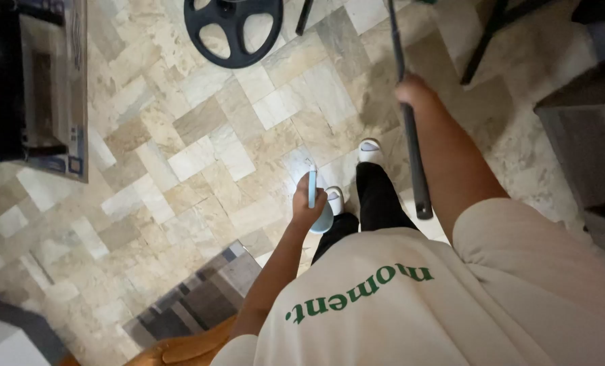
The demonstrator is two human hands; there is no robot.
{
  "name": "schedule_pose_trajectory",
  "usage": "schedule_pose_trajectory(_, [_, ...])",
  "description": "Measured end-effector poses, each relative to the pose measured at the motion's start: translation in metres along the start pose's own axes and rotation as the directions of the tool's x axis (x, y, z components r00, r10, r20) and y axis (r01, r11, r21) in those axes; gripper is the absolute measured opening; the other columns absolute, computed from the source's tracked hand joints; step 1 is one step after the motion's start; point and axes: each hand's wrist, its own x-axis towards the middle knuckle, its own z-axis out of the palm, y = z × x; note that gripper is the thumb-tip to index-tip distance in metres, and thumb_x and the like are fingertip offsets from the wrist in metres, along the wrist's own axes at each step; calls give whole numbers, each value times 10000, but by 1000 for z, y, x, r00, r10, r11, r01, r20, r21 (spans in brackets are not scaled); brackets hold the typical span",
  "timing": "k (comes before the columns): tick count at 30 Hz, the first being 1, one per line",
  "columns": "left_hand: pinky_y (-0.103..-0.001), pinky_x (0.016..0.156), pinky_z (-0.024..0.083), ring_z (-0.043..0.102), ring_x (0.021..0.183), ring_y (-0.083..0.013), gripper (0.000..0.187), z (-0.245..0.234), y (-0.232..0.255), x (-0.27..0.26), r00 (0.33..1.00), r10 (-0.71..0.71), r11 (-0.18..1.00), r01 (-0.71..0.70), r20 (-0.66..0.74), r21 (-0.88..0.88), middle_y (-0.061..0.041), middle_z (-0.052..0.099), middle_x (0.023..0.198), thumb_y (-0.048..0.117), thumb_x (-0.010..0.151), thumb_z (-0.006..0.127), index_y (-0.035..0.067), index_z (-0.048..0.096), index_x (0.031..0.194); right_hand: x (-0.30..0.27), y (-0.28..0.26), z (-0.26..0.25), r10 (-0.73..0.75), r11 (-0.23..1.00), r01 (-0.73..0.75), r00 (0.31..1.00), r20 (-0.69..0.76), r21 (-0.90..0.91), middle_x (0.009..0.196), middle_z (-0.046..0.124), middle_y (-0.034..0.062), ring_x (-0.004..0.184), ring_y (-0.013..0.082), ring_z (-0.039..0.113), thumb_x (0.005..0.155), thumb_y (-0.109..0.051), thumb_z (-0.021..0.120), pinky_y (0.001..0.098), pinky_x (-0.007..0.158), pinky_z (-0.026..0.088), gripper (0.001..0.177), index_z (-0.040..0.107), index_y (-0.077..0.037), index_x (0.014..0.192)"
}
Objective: Mopping a tiled floor using a spray bottle and a flat mop.
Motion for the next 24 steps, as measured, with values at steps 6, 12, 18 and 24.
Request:
schedule_pose_trajectory(6, [-518,893,594,733,999,-414,669,-3,-34,-29,996,85,993,-82,37,-90,-253,697,1105,182,831,701,55,486,1451,-125,3,47,20,968,-43,995,94,246,1507,502,264,1397,411,488,896,-136,623,563,1093,449,742,365,-26,1583])
schedule_pose_trajectory(12, [-531,893,575,695,1037,-446,657,-12,-49,-38,966,257,966,-256,22,-32,-208,663,1172,222,816,715,118,539,1440,-161,54,158,13,935,-95,971,238,341,1648,253,292,1110,380,666,1007,-279,406,489,779,629,739,141,-80,1668])
schedule_pose_trajectory(18, [-549,870,582,692,1016,-462,645,-22,-66,-48,963,268,963,-268,22,12,-210,654,1150,208,813,711,124,540,1430,-214,33,148,1,909,-107,967,254,404,1349,532,287,784,259,698,1059,-208,326,366,582,602,634,189,1,1641])
schedule_pose_trajectory(24, [-527,901,580,683,1062,-435,723,-9,-99,-41,976,217,976,-217,-8,27,-190,649,1208,244,776,759,148,530,1455,-169,6,131,-32,976,3,991,129,219,1220,625,287,819,329,727,1053,-219,341,453,662,611,631,250,9,1635])
